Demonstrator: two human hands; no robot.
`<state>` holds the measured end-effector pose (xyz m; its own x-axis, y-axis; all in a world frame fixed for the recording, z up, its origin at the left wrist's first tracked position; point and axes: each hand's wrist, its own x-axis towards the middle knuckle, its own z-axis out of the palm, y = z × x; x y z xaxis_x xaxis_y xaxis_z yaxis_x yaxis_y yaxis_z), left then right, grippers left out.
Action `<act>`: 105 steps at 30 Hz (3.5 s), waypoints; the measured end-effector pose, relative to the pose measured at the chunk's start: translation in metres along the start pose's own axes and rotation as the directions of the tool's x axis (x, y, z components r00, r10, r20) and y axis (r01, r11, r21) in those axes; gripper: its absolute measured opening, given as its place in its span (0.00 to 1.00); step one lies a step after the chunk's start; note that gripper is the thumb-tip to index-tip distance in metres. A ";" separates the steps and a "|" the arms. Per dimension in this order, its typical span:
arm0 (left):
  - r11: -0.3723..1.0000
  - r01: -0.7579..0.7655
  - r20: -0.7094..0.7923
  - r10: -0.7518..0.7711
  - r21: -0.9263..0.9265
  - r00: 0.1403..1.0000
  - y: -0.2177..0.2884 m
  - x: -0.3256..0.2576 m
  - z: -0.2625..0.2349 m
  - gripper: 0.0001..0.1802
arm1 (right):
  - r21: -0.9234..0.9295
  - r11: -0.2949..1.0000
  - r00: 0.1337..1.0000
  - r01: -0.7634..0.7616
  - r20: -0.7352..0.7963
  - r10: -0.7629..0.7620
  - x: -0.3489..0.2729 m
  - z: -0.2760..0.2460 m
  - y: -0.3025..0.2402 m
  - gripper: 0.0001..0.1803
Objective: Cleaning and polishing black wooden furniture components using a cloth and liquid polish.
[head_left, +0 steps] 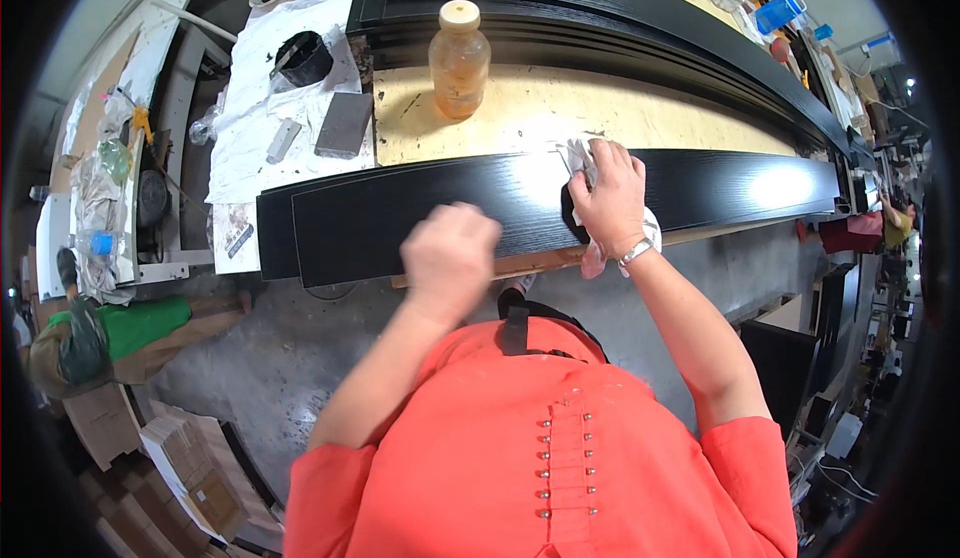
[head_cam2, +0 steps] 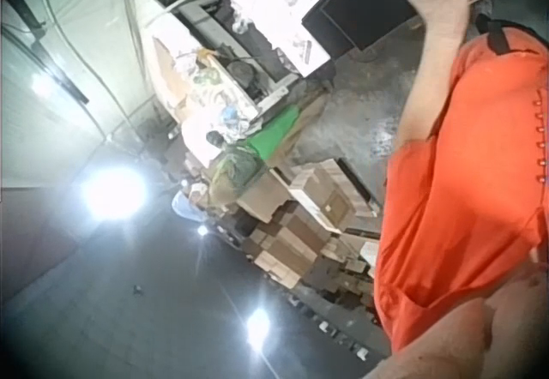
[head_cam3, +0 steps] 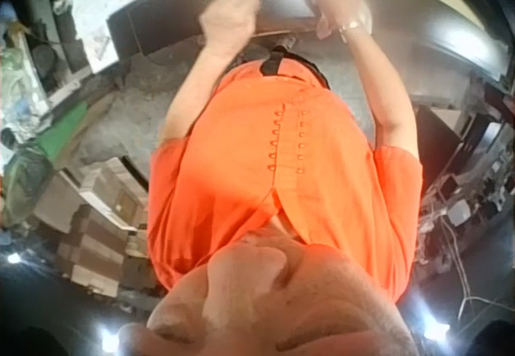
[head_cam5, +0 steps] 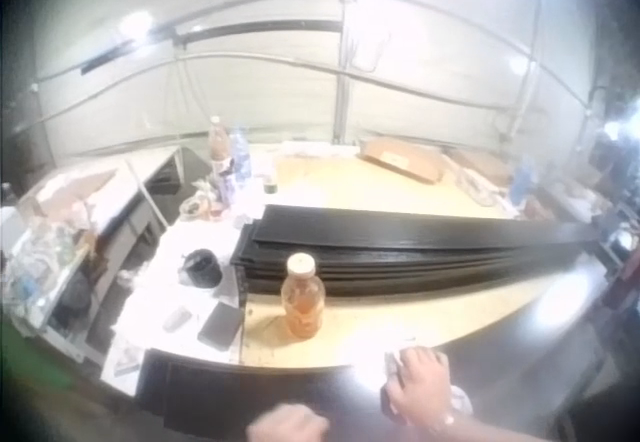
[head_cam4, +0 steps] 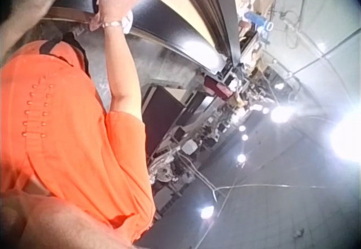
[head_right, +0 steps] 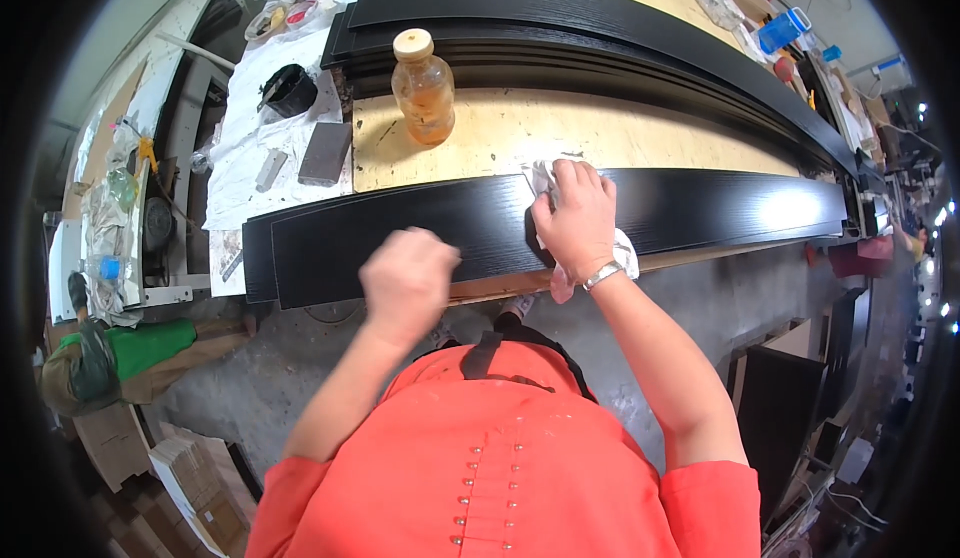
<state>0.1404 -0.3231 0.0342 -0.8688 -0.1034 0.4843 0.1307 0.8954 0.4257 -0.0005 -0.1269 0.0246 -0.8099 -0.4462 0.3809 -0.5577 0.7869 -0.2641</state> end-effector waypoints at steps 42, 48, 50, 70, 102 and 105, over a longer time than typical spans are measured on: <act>0.998 0.055 -0.036 -0.056 -0.019 0.998 -0.001 -0.001 0.014 0.09 | 0.099 0.993 0.998 -0.061 0.006 0.061 -0.009 -0.003 0.010 0.18; 0.999 0.049 -0.059 -0.049 0.011 0.997 0.001 0.000 0.013 0.09 | 0.214 0.977 0.999 0.000 0.050 -0.011 0.000 -0.020 0.063 0.14; 0.999 0.046 -0.063 -0.044 0.024 0.997 0.005 0.000 0.014 0.09 | 0.176 0.978 0.992 -0.115 0.079 0.103 -0.003 -0.037 0.114 0.18; 0.848 0.310 -0.210 -0.240 0.431 0.948 0.021 0.024 0.042 0.03 | -0.029 0.982 0.982 -0.188 0.002 0.188 -0.024 -0.109 0.373 0.15; 0.996 0.054 0.251 -0.071 0.072 0.965 0.158 0.068 0.130 0.32 | 0.227 0.965 0.838 0.133 0.493 -0.232 0.034 -0.044 0.180 0.13; 0.854 0.313 0.127 -0.396 0.416 0.909 0.068 0.053 0.071 0.33 | 0.196 0.975 0.915 0.101 0.366 -0.168 0.032 -0.036 0.181 0.13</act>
<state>0.0697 -0.2369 0.0347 -0.9026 -0.3934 0.1748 -0.3595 0.9121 0.1969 -0.1212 0.0164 0.0211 -0.7143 -0.6964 0.0690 -0.6611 0.6391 -0.3930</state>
